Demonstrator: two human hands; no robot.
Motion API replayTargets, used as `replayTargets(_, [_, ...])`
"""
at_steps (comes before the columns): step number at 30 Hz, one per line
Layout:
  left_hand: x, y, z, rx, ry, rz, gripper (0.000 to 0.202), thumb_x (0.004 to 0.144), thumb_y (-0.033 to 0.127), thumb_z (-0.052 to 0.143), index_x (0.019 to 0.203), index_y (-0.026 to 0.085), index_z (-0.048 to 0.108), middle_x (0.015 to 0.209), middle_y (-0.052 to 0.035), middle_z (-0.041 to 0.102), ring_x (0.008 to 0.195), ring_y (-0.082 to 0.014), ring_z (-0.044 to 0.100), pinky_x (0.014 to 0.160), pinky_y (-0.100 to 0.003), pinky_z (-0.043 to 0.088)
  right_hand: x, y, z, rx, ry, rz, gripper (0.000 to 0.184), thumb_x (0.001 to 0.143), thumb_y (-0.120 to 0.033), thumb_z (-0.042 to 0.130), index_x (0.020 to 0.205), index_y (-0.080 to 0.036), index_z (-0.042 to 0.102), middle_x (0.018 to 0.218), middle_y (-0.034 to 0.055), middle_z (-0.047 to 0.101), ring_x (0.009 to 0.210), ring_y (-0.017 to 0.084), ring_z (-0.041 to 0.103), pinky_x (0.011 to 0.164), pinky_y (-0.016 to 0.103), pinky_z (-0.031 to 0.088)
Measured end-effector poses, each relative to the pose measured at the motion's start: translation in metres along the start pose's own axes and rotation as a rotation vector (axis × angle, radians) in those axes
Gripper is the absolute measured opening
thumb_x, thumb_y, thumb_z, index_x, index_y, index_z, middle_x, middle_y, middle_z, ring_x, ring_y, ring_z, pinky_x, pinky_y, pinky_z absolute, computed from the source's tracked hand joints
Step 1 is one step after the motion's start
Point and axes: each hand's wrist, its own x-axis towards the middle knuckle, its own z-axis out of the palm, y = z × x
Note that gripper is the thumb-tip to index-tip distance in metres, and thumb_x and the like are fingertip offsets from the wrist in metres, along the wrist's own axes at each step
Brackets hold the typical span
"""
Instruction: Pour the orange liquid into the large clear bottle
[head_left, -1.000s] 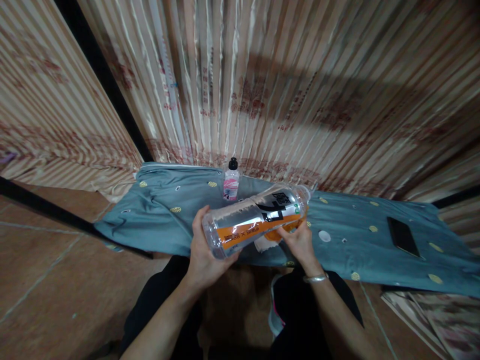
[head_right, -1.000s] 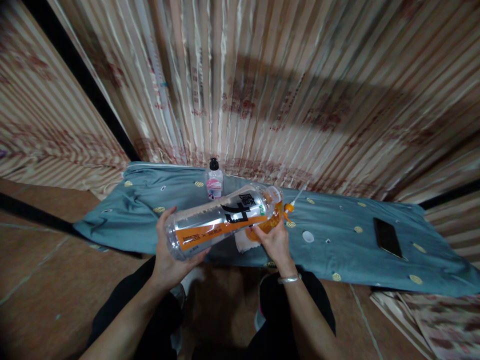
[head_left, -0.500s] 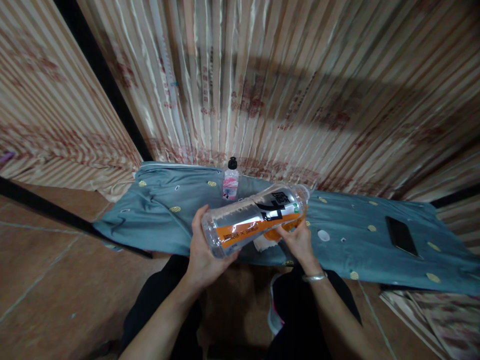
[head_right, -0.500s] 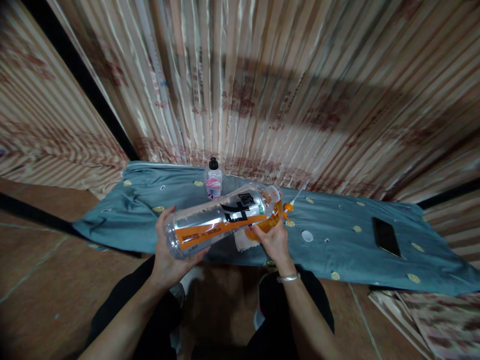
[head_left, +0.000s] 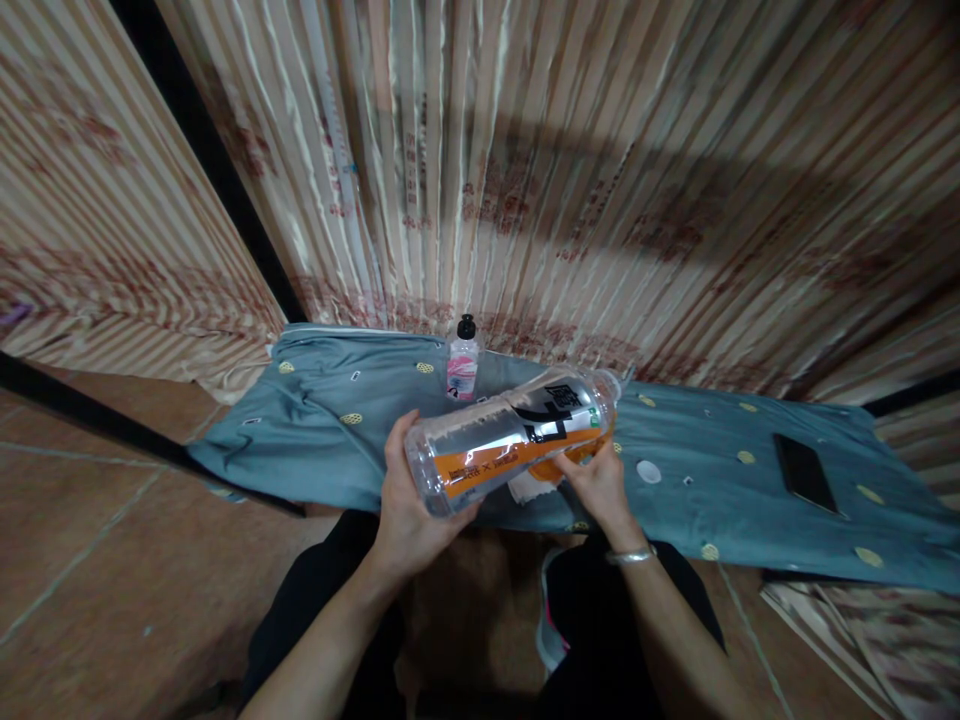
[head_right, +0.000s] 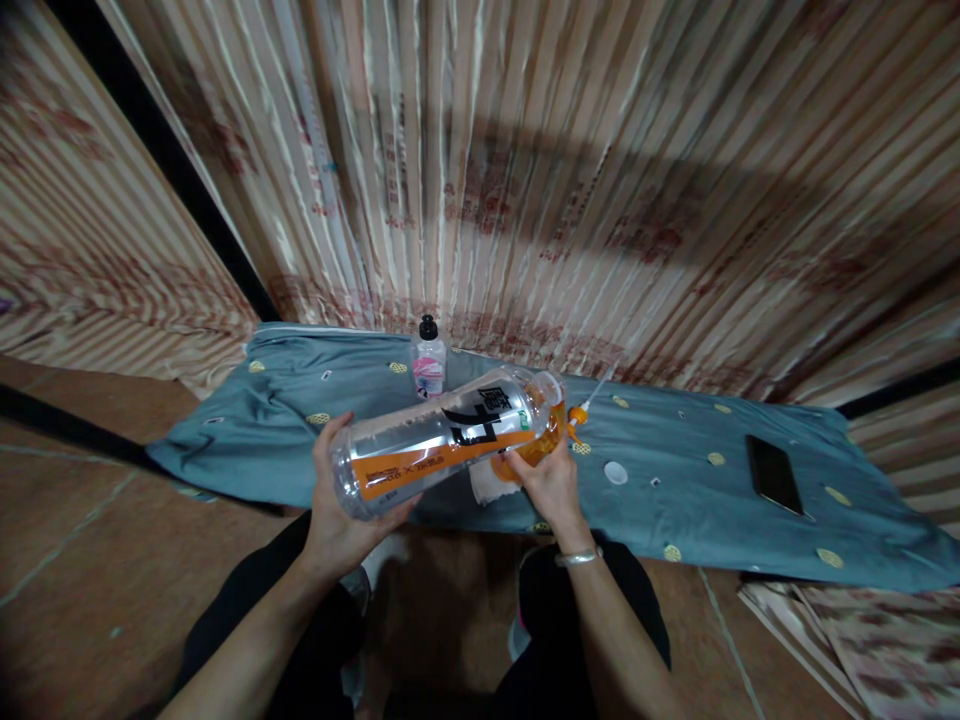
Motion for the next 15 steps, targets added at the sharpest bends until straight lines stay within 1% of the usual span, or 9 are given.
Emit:
replayTargets(3, [-0.0002, 0.0, -0.0011, -0.027, 0.0, -0.015, 0.127, 0.073, 0.044, 0.117, 0.178, 0.036, 0.047, 0.141, -0.004, 0.079, 0.114, -0.0312, 0.09, 0.108, -0.05, 0.081, -0.0001, 0.0, -0.0005, -0.006, -0.018, -0.008, 0.093, 0.076, -0.094, 0.093, 0.137, -0.027, 0.073, 0.128, 0.0202, 0.096, 0.12, 0.049, 0.092, 0.107, 0.067, 0.078])
replayTargets(8, [0.0013, 0.0021, -0.0008, -0.048, -0.005, -0.017, 0.127, 0.072, 0.044, 0.117, 0.177, 0.033, 0.046, 0.14, -0.005, 0.079, 0.115, -0.032, 0.091, 0.11, -0.051, 0.08, -0.0002, -0.0026, -0.0013, 0.006, -0.028, 0.014, 0.092, 0.076, -0.091, 0.093, 0.138, -0.026, 0.074, 0.132, 0.0222, 0.095, 0.124, 0.049, 0.091, 0.112, 0.07, 0.076])
replayTargets(12, [0.0022, 0.0046, 0.0004, -0.052, -0.007, -0.02, 0.126, 0.071, 0.039, 0.116, 0.175, 0.033, 0.047, 0.139, -0.0045, 0.078, 0.112, -0.0313, 0.091, 0.106, -0.05, 0.081, 0.0005, -0.0034, -0.0016, 0.036, -0.037, 0.02, 0.09, 0.075, -0.094, 0.093, 0.133, -0.028, 0.073, 0.126, 0.0202, 0.096, 0.12, 0.049, 0.092, 0.11, 0.068, 0.076])
replayTargets(15, [0.0021, 0.0052, 0.0009, -0.038, 0.012, -0.005, 0.125, 0.069, 0.041, 0.116, 0.174, 0.036, 0.048, 0.14, -0.0031, 0.077, 0.111, -0.0301, 0.09, 0.104, -0.049, 0.081, 0.001, -0.0022, -0.0016, 0.034, -0.036, 0.013, 0.089, 0.075, -0.096, 0.094, 0.13, -0.03, 0.072, 0.121, 0.018, 0.095, 0.117, 0.048, 0.092, 0.105, 0.067, 0.077])
